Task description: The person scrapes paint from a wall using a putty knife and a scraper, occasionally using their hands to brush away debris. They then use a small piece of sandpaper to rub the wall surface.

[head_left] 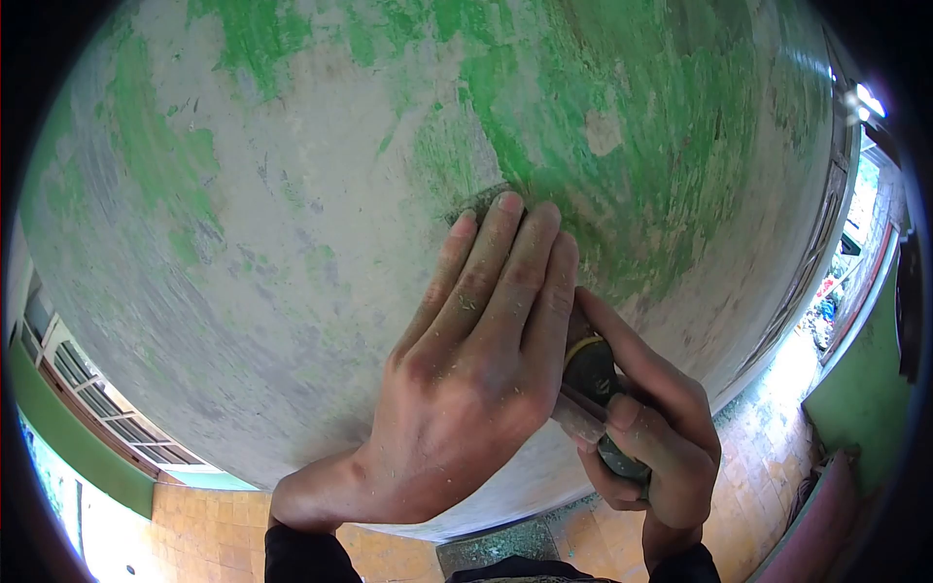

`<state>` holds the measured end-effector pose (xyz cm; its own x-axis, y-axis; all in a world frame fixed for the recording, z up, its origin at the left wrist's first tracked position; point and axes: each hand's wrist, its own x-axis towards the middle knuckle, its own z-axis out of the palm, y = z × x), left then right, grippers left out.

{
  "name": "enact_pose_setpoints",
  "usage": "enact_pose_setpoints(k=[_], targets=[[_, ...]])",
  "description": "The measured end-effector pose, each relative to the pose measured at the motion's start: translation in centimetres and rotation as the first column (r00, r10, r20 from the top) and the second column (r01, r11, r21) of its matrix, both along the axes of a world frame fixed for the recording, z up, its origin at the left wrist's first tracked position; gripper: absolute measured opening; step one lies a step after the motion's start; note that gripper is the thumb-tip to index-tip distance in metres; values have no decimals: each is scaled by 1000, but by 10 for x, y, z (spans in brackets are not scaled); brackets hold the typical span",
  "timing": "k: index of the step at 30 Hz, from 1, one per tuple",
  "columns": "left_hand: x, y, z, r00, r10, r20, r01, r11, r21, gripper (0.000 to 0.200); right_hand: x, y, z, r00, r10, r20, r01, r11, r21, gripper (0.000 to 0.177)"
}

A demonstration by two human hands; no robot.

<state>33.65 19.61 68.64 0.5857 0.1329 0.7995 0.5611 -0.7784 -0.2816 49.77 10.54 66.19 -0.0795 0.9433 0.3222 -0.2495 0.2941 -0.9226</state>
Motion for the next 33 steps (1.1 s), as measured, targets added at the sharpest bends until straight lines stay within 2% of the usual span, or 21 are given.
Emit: enact_pose_setpoints(k=[3, 7, 11, 13, 15, 16, 17, 19, 20, 22, 23, 25, 26, 27, 29, 33], targets=[[-2, -1, -13, 999, -6, -40, 5, 1000, -30, 46, 0, -7, -13, 1000, 4, 10, -4, 999, -47, 66], [3, 4, -13, 1000, 2, 4, -2, 1000, -3, 49, 3, -1, -7, 1000, 27, -15, -28, 998, -50, 66], [0, 4, -8, 1000, 24, 10, -25, 999, 28, 51, 1, 5, -14, 999, -33, 14, 33, 999, 25, 64], [-7, -3, -16, 996, -14, -84, 9, 998, -66, 51, 6, 5, -33, 996, -69, 48, 67, 997, 40, 61], [-12, -14, -29, 994, -32, -103, 23, 996, -87, 51, 13, 3, -52, 861, -362, 358, 257, 916, 308, 53], [-15, -18, -33, 990, -57, -131, 41, 992, -120, 51, 12, 2, -56, 801, -475, 365, 304, 847, 436, 48], [-18, -20, -34, 990, -51, -132, 36, 993, -117, 51, 11, 1, -57, 803, -471, 364, 299, 848, 439, 48], [-23, -26, -33, 985, -1, -174, 0, 1000, -6, 50, 5, -3, -54, 492, -753, 437, 302, 619, 725, 52], [-24, -24, -32, 984, 37, -173, -36, 999, 8, 49, 3, 0, -54, 496, -748, 441, 300, 624, 721, 52], [-22, -17, -36, 985, 64, -159, -68, 998, -17, 50, 0, 12, -56, 335, -857, 392, 282, 488, 826, 58], [-21, -12, -39, 986, 89, -144, -94, 995, -34, 50, -5, 14, -57, 337, -856, 392, 285, 490, 824, 58], [-19, -3, -46, 988, 82, -131, -89, 995, -47, 52, -13, 18, -59, 363, -814, 453, 368, 572, 733, 57], [-17, 1, -47, 992, 82, -97, -85, 996, -29, 52, -14, 27, -66, 419, -821, 388, 337, 537, 773, 60], [-16, 3, -47, 995, 80, -63, -81, 997, -11, 53, -17, 26, -66, 422, -820, 387, 338, 538, 772, 60], [-14, 7, -41, 995, 76, -71, -77, 997, -5, 53, -22, 23, -64, 516, -754, 406, 367, 623, 691, 71], [-13, 8, -40, 992, 102, -81, -98, 994, 46, 52, -19, 19, -61, 588, -698, 410, 316, 664, 678, 80]])
